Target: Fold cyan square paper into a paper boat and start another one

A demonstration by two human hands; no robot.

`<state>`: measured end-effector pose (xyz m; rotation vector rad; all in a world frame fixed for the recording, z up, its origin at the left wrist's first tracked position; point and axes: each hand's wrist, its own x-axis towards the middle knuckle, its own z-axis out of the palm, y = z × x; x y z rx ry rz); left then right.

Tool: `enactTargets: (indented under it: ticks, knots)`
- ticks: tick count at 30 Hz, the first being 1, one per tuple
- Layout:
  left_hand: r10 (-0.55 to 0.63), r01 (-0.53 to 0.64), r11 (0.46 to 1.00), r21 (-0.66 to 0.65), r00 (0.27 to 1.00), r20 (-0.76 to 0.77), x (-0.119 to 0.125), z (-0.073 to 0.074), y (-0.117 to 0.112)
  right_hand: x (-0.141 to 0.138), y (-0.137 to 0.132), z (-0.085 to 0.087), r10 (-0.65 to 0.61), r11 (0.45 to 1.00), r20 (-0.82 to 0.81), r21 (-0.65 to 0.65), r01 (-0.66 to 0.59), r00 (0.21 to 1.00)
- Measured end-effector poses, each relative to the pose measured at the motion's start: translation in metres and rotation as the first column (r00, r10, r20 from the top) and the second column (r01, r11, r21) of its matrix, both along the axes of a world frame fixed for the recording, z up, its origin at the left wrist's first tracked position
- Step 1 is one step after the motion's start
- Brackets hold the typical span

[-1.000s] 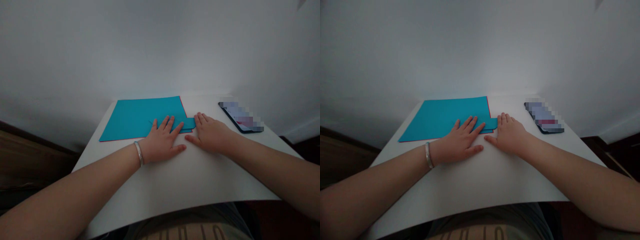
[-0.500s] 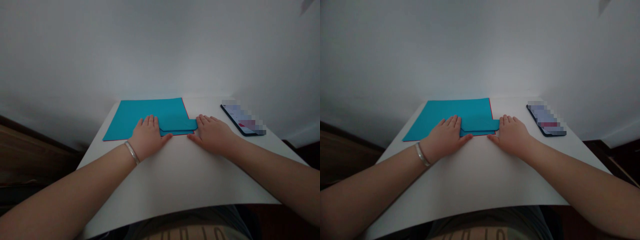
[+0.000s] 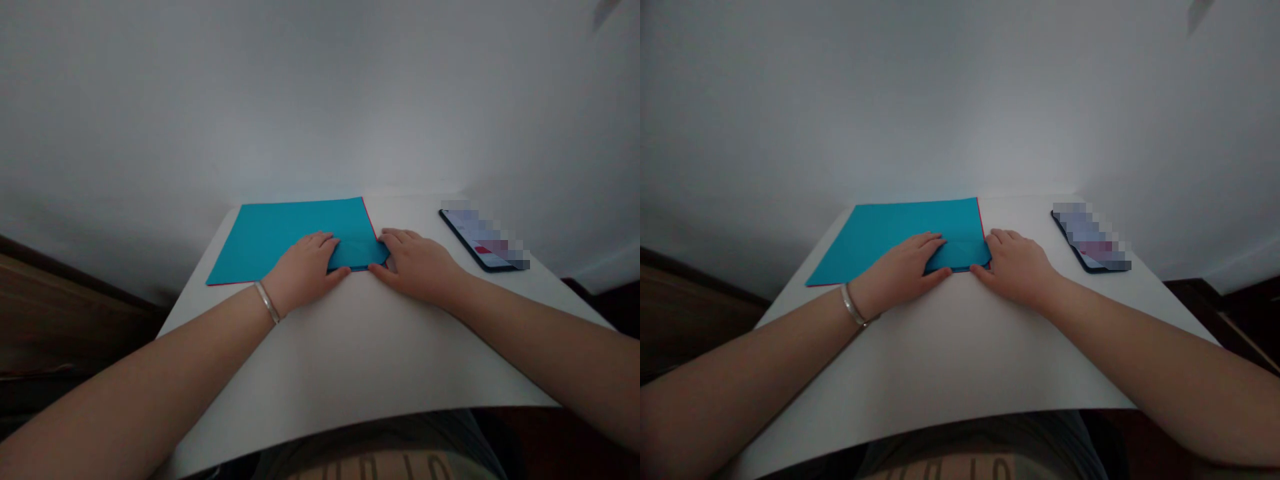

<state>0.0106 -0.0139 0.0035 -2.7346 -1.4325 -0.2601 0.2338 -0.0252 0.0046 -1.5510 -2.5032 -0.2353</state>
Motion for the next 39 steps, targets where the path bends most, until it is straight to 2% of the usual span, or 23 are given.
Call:
enactTargets:
  ticks: [7,11,16,18,23,25,30,33,39]
  knots:
    - [-0.012,0.006,0.997,0.072,0.996,0.083,0.003,0.008,-0.002,0.001,0.009,-0.001,0.095,0.996,-0.197,0.015,-0.093,0.976]
    - [-0.067,0.058,0.993,0.098,0.994,0.09,0.002,0.01,-0.001,0.003,0.012,-0.004,0.171,0.985,-0.243,0.022,-0.171,0.955]
    - [-0.093,0.072,0.98,0.186,0.99,0.103,0.003,0.012,-0.001,0.003,0.012,0.0,0.117,0.993,-0.323,0.034,-0.112,0.939]
    - [-0.103,0.076,0.97,0.232,0.989,0.107,0.003,0.014,-0.001,0.005,0.013,0.002,0.121,0.993,-0.323,0.037,-0.115,0.939]
    - [-0.102,0.084,0.955,0.286,0.994,0.049,-0.001,0.018,0.0,0.014,0.017,0.002,0.259,0.965,-0.343,0.128,-0.228,0.903]
    - [-0.086,0.078,0.953,0.293,0.996,0.015,-0.003,0.017,0.002,0.016,0.017,0.0,0.263,0.963,-0.361,0.157,-0.22,0.895]
    - [-0.1,0.1,0.951,0.292,0.995,-0.016,-0.003,0.015,0.004,0.016,0.012,0.0,0.214,0.976,-0.354,0.118,-0.183,0.91]
    - [-0.152,0.163,0.948,0.275,0.987,-0.061,-0.001,0.016,0.001,0.014,0.01,0.002,0.222,0.973,-0.314,0.131,-0.189,0.923]
    - [-0.193,0.22,0.945,0.24,0.973,-0.13,0.001,0.02,-0.002,0.012,0.006,0.006,0.329,0.939,-0.179,0.17,-0.3,0.927]
